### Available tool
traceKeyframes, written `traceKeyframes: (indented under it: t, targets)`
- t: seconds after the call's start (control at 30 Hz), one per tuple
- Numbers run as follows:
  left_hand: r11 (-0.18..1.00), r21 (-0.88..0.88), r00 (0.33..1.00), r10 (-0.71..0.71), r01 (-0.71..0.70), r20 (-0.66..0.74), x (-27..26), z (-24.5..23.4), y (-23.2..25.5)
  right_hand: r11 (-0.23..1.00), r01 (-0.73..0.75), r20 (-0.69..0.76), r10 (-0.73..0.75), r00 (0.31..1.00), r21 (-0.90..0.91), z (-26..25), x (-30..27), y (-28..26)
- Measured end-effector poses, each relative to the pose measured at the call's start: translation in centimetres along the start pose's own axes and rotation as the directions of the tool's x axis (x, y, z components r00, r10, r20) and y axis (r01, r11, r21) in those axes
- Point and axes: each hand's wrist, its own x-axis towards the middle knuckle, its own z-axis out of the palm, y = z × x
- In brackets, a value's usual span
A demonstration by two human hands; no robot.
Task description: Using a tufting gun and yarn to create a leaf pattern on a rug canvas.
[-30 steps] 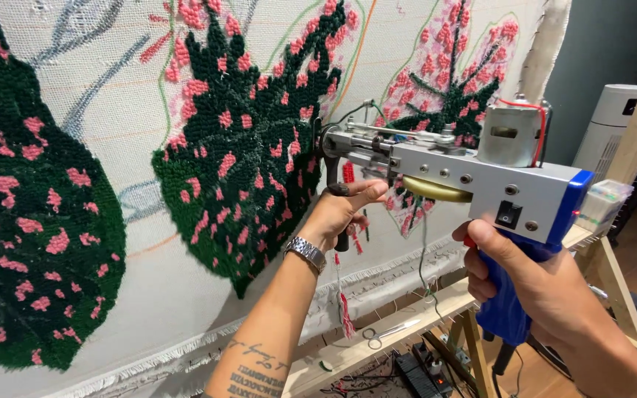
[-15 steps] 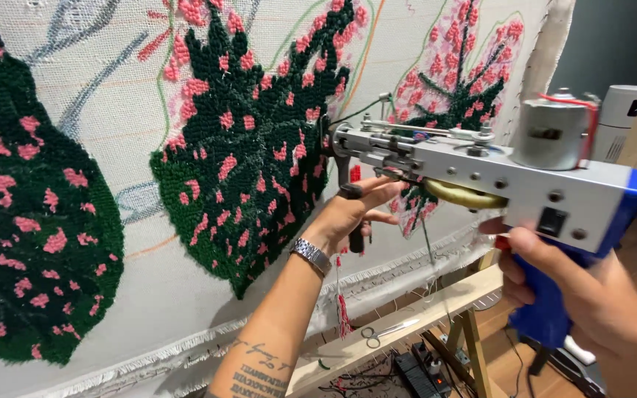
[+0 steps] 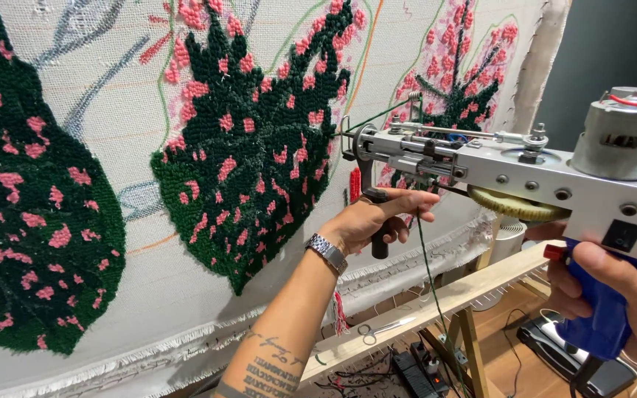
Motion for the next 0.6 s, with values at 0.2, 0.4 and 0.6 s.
traceKeyframes:
  t: [0.2, 0.4, 0.6]
  targets:
    - [0.991, 0.124, 0.997, 0.039, -0.048, 0.069, 0.2, -0.1, 0.2, 0.994, -0.039, 0.074, 0.032, 0.997, 0.098, -4.0, 1.2, 2.0]
    - [0.985, 0.173, 0.999, -0.038, 0.031, 0.037, -0.2, -0.5, -1.0, 0.996, -0.091, 0.060, 0.089, 0.994, 0.021, -4.3, 1.5, 2.1]
    - [0.972, 0.231, 0.999, -0.045, 0.047, -0.012, -0.4, -1.2, -1.7, 0.993, -0.104, -0.012, 0.104, 0.995, -0.056, -0.8, 0.9, 0.1]
